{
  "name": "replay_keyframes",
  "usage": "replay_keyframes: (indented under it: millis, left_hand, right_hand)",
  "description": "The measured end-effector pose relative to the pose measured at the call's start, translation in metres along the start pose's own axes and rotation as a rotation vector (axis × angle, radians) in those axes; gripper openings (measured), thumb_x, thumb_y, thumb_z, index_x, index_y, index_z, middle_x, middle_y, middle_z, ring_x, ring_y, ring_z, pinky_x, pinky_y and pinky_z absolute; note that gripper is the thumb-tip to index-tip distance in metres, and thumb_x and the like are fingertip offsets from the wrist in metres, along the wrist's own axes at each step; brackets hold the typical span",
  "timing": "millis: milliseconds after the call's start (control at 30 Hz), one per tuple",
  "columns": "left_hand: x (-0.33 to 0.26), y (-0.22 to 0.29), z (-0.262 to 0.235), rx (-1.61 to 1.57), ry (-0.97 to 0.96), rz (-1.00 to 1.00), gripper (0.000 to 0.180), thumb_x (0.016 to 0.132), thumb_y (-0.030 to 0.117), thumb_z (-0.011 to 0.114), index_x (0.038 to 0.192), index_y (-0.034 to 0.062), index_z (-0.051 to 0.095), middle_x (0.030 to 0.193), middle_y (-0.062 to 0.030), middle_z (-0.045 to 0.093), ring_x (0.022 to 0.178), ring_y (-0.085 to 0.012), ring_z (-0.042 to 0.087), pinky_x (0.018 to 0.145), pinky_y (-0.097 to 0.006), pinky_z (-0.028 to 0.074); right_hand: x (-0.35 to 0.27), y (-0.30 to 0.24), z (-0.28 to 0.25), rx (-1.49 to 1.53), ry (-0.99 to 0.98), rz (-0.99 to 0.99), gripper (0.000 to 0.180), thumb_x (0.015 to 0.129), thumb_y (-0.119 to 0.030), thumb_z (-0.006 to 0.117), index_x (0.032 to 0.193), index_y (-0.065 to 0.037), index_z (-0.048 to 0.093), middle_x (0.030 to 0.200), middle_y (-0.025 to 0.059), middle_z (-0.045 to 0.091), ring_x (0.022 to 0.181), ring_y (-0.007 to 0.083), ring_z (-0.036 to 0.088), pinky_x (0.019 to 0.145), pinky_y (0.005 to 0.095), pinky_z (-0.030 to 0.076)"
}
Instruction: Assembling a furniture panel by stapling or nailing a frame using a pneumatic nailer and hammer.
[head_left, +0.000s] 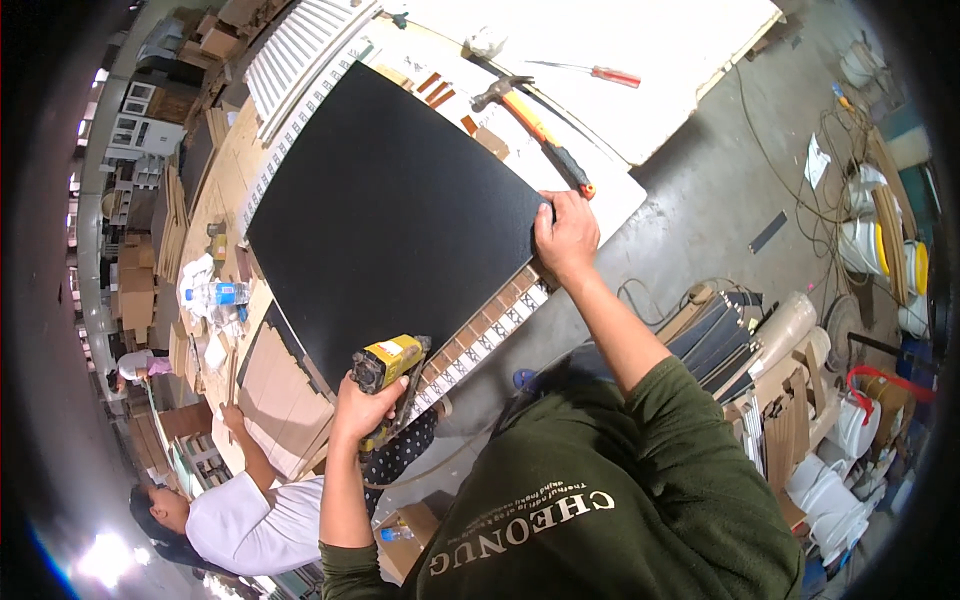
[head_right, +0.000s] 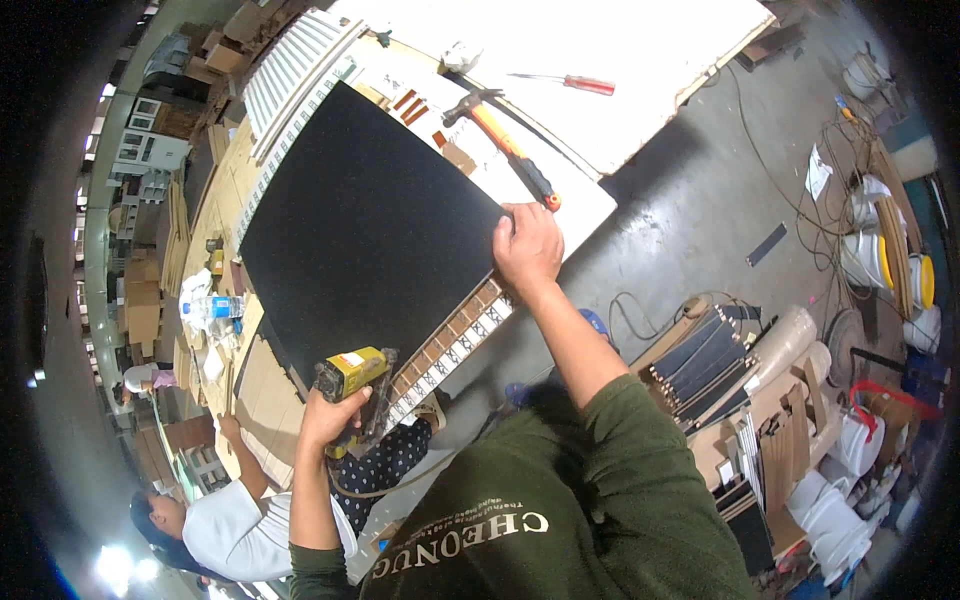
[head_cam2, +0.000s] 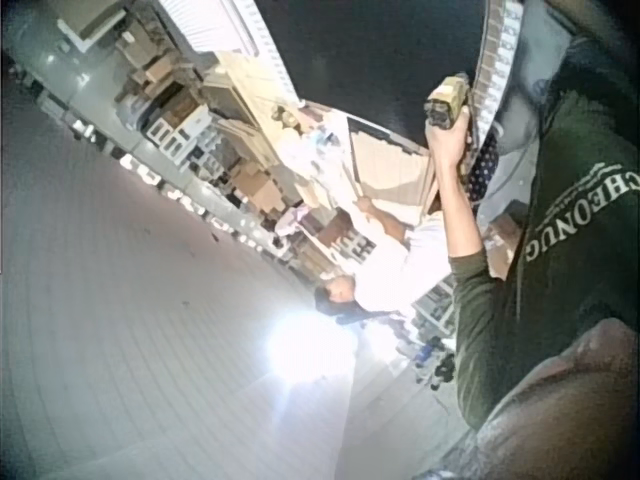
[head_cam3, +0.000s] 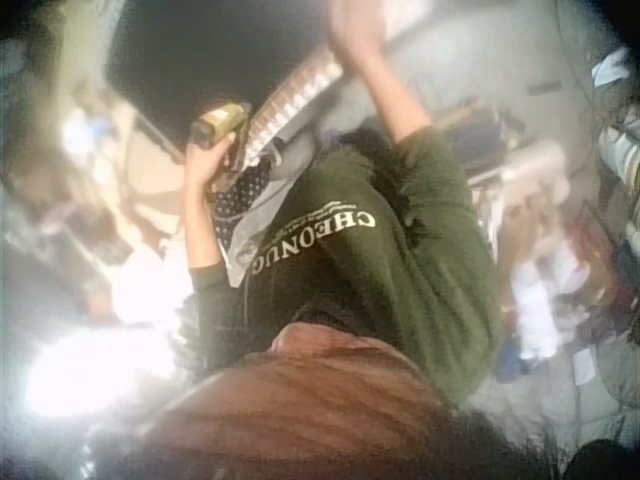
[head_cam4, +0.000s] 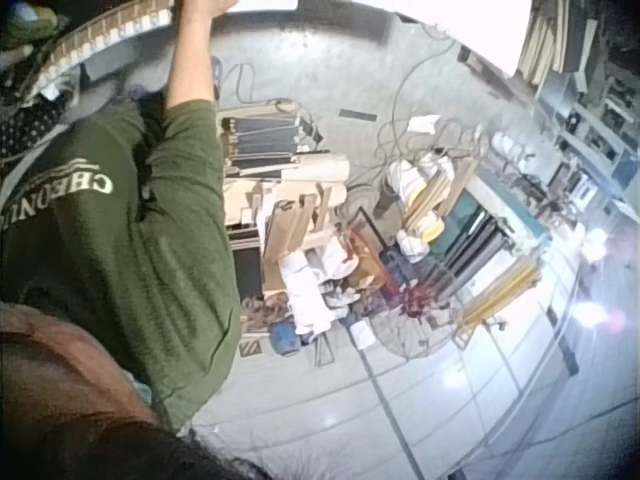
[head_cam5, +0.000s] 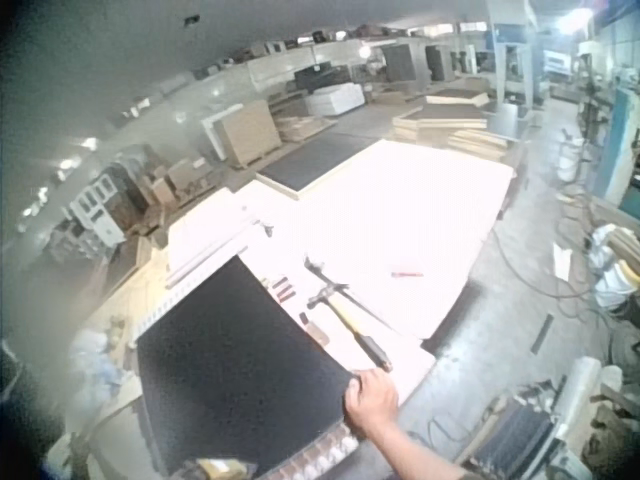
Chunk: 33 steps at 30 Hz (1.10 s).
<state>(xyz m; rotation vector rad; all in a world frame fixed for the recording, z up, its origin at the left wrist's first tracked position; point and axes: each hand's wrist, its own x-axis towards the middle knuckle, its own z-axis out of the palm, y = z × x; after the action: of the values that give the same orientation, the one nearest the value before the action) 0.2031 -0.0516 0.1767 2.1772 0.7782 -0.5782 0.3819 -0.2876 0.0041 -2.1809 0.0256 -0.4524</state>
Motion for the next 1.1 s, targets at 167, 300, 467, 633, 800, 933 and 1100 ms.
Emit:
replay_keyframes:
  millis: [167, 300, 467, 633, 800, 933, 1100]
  left_hand:
    - [-0.009, -0.002, 0.011, -0.065, 0.016, 0.002, 0.019, 0.077, 0.014, 0.067, 0.085, -0.0017, 0.061, 0.057, -0.0020, 0.056, 0.044, -0.0088, 0.052, 0.045, -0.025, 0.043]
    - [-0.012, 0.004, 0.022, -0.215, 0.042, -0.004, 0.017, 0.079, 0.013, 0.066, 0.086, -0.0015, 0.060, 0.060, -0.0015, 0.056, 0.047, -0.0081, 0.052, 0.045, -0.024, 0.043]
    - [-0.008, 0.009, 0.032, -0.301, 0.031, -0.021, 0.016, 0.079, 0.012, 0.065, 0.086, -0.0018, 0.059, 0.061, -0.0019, 0.056, 0.048, -0.0084, 0.051, 0.045, -0.024, 0.044]
    - [-0.010, 0.018, 0.040, -0.295, 0.054, -0.052, 0.017, 0.079, 0.011, 0.064, 0.088, -0.0019, 0.059, 0.061, -0.0021, 0.056, 0.047, -0.0087, 0.051, 0.044, -0.024, 0.044]
    - [-0.010, 0.021, 0.048, -0.343, 0.103, -0.086, 0.016, 0.079, 0.010, 0.064, 0.089, -0.0019, 0.059, 0.061, -0.0021, 0.056, 0.047, -0.0088, 0.051, 0.044, -0.025, 0.044]
    - [-0.010, 0.021, 0.047, -0.316, 0.113, -0.110, 0.018, 0.079, 0.010, 0.065, 0.090, -0.0021, 0.060, 0.062, -0.0022, 0.056, 0.047, -0.0090, 0.051, 0.044, -0.024, 0.043]
    - [-0.009, 0.024, 0.047, -0.328, 0.128, -0.097, 0.016, 0.079, 0.011, 0.064, 0.088, -0.0017, 0.060, 0.061, -0.0021, 0.056, 0.047, -0.0085, 0.050, 0.044, -0.024, 0.043]
  right_hand:
    - [0.009, 0.012, -0.017, 0.057, -0.147, -0.163, 0.016, 0.079, -0.019, 0.057, 0.091, -0.010, 0.061, 0.084, 0.0080, 0.057, 0.082, 0.0269, 0.057, 0.072, 0.0379, 0.047]
    - [0.041, 0.032, -0.033, 0.060, -0.385, -0.414, 0.017, 0.080, -0.023, 0.057, 0.089, -0.010, 0.062, 0.081, 0.0072, 0.058, 0.076, 0.0261, 0.059, 0.068, 0.0366, 0.048]
    - [0.052, 0.034, -0.036, 0.117, -0.457, -0.409, 0.016, 0.079, -0.024, 0.057, 0.087, -0.010, 0.062, 0.078, 0.0070, 0.058, 0.076, 0.0259, 0.059, 0.067, 0.0362, 0.048]
    - [0.054, 0.032, -0.039, 0.142, -0.475, -0.380, 0.016, 0.078, -0.025, 0.058, 0.083, -0.010, 0.060, 0.076, 0.0069, 0.057, 0.074, 0.0263, 0.059, 0.067, 0.0366, 0.049]
    - [0.056, 0.032, -0.040, 0.148, -0.512, -0.347, 0.017, 0.078, -0.025, 0.058, 0.085, -0.010, 0.061, 0.078, 0.0076, 0.058, 0.075, 0.0267, 0.059, 0.068, 0.0370, 0.048]
    - [0.057, 0.034, -0.037, 0.140, -0.531, -0.368, 0.018, 0.078, -0.025, 0.058, 0.086, -0.009, 0.061, 0.079, 0.0080, 0.058, 0.076, 0.0269, 0.059, 0.068, 0.0371, 0.048]
    - [0.057, 0.034, -0.036, 0.155, -0.529, -0.360, 0.018, 0.079, -0.025, 0.058, 0.087, -0.009, 0.061, 0.079, 0.0081, 0.058, 0.076, 0.0270, 0.059, 0.068, 0.0372, 0.048]
